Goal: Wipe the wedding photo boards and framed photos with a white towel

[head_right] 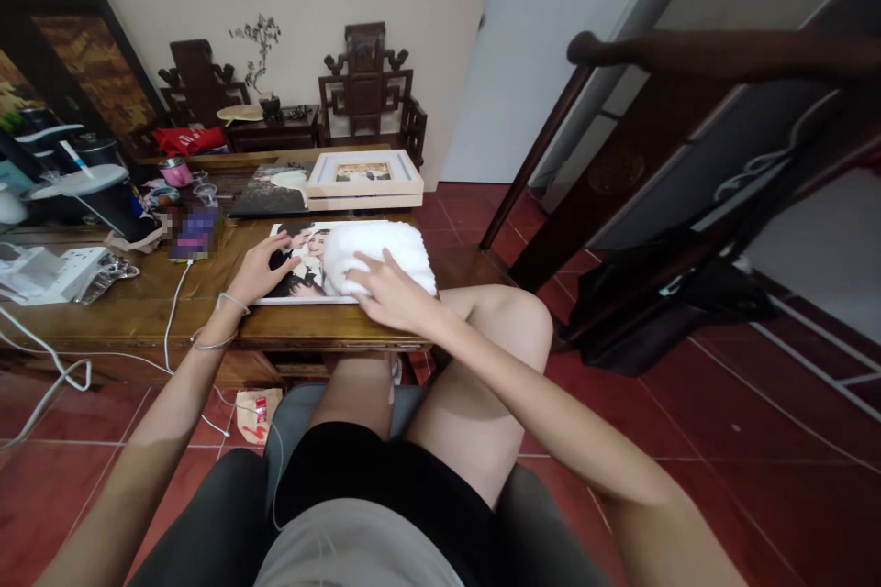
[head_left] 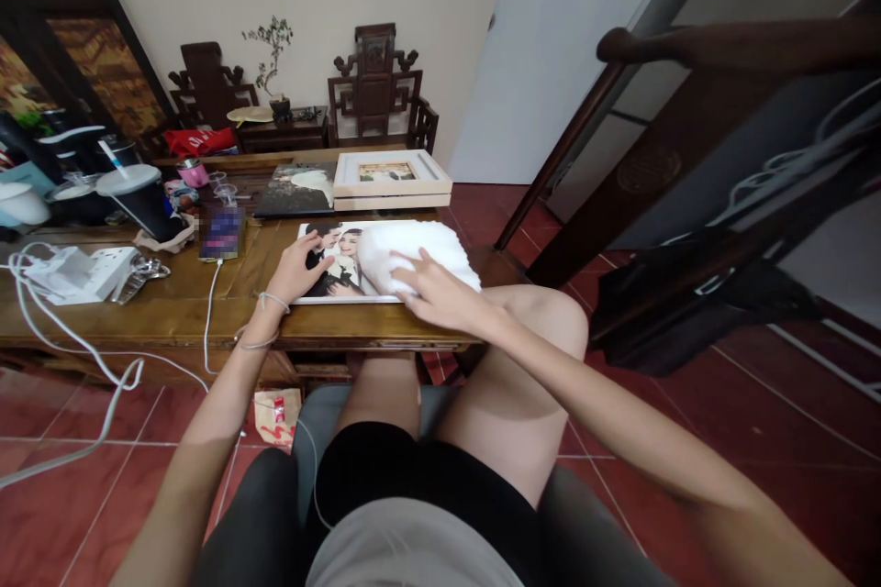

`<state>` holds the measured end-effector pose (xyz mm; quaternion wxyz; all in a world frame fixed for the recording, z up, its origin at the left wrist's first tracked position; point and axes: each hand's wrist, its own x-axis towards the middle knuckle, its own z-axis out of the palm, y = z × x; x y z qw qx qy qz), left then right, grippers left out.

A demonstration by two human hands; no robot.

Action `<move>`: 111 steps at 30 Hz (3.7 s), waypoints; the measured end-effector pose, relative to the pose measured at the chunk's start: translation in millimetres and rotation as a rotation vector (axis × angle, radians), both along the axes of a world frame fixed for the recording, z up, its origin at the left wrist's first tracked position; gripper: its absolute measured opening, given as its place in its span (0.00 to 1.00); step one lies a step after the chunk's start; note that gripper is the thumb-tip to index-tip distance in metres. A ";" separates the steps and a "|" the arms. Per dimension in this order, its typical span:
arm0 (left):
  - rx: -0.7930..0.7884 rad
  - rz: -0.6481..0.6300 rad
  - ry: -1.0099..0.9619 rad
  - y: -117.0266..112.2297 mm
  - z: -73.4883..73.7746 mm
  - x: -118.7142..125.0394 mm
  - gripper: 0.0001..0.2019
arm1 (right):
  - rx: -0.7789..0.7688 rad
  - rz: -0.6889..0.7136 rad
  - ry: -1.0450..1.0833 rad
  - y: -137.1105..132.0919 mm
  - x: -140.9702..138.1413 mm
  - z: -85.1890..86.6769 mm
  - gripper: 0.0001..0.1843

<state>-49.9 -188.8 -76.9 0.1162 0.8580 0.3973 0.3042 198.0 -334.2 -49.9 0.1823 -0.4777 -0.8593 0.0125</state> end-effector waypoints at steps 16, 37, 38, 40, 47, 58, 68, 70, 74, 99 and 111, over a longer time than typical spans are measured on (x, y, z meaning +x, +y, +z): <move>-0.029 -0.001 0.025 1.5 0.7 -2.5 0.26 | -0.004 -0.144 -0.003 99.4 16.3 7.8 0.17; -0.030 -0.026 0.081 4.9 -2.8 -3.4 0.27 | -0.060 -0.058 -0.042 55.5 -3.9 10.4 0.18; -0.031 -0.028 0.081 5.1 -2.6 -3.7 0.27 | -0.055 -0.088 -0.036 72.5 -3.4 10.2 0.18; -0.033 -0.031 0.081 5.6 -2.8 -4.0 0.26 | -0.043 -0.130 -0.021 98.0 -3.4 9.7 0.19; -0.034 -0.013 0.062 9.2 -7.2 -1.5 0.23 | -0.043 -0.088 -0.043 61.4 -16.0 2.7 0.18; -0.056 -0.023 0.040 7.7 -7.4 -0.5 0.23 | -0.051 0.108 -0.010 -8.8 -17.3 4.2 0.15; -0.044 -0.013 0.066 6.2 -4.0 -3.1 0.22 | -0.082 -0.141 0.014 125.7 -14.5 19.6 0.16; -0.042 -0.008 0.065 7.0 -4.8 -2.8 0.23 | -0.087 -0.141 0.013 118.5 -19.7 20.0 0.16; -0.044 -0.004 0.051 8.7 -6.6 -1.8 0.22 | -0.080 -0.053 -0.009 63.6 -32.3 14.4 0.15; -0.134 0.102 -0.401 6.0 5.7 -4.3 0.30 | -0.066 -0.081 -0.198 33.8 -108.1 18.1 0.27; -0.070 -0.074 -0.119 -3.7 0.7 3.4 0.19 | -0.095 -0.127 -0.115 10.5 -29.6 17.6 0.23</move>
